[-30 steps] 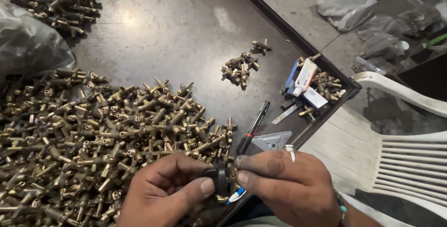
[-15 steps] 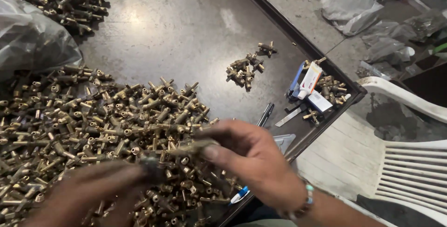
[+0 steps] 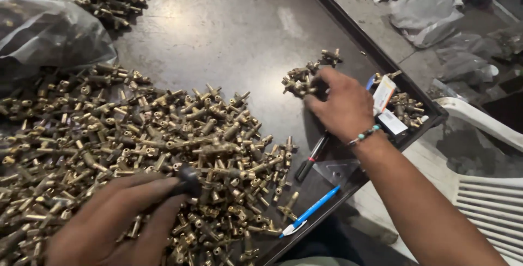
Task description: Sorting and inspecting small brass gas valve fittings on a metal workbench.
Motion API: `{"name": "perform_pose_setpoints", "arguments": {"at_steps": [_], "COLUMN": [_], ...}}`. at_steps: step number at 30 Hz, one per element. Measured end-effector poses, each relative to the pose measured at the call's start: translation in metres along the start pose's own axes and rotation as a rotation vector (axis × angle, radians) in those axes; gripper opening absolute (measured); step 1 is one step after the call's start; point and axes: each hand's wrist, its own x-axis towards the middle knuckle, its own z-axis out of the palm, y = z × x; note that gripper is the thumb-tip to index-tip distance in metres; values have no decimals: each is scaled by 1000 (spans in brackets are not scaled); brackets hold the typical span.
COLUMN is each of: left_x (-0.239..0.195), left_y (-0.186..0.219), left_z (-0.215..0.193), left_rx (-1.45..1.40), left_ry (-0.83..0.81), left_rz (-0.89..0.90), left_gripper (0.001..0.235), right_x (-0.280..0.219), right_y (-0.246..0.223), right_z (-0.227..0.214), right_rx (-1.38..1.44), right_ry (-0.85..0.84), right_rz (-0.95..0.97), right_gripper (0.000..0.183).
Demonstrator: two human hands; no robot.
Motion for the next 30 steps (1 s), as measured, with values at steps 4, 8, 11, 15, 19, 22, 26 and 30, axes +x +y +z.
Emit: {"name": "perform_pose_setpoints", "arguments": {"at_steps": [4,8,11,15,19,22,26,30], "left_x": [-2,-1,8,13,17,18,16,16], "left_y": [3,8,23,42,49,50,49,46], "left_z": [9,15,28,37,42,43,44,42], "left_rx": [-38,-194,-313,-310,-382,-401,-427,-429], "left_ry": [-7,-89,-10,-25,-69,-95,-126,-141], "left_rz": [-15,-67,95,14,106,129,121,152], "left_gripper": [24,22,23,24,22,23,22,22], "right_x": [-3,-23,-56,-96,-119,-127,-129,-132], "right_y": [20,44,38,7,-9,-12,-11,-16], "right_z": [4,-2,-12,-9,-12,-18,-25,-27], "right_rx": [98,1220,1964,1939,1772,1676,1642,1545], "right_ry": [61,-193,-592,-708,-655,-647,-713,-681], "right_rz": [44,264,174,171,404,392,330,266], "right_gripper": [26,21,9,21,16,22,26,24]}}
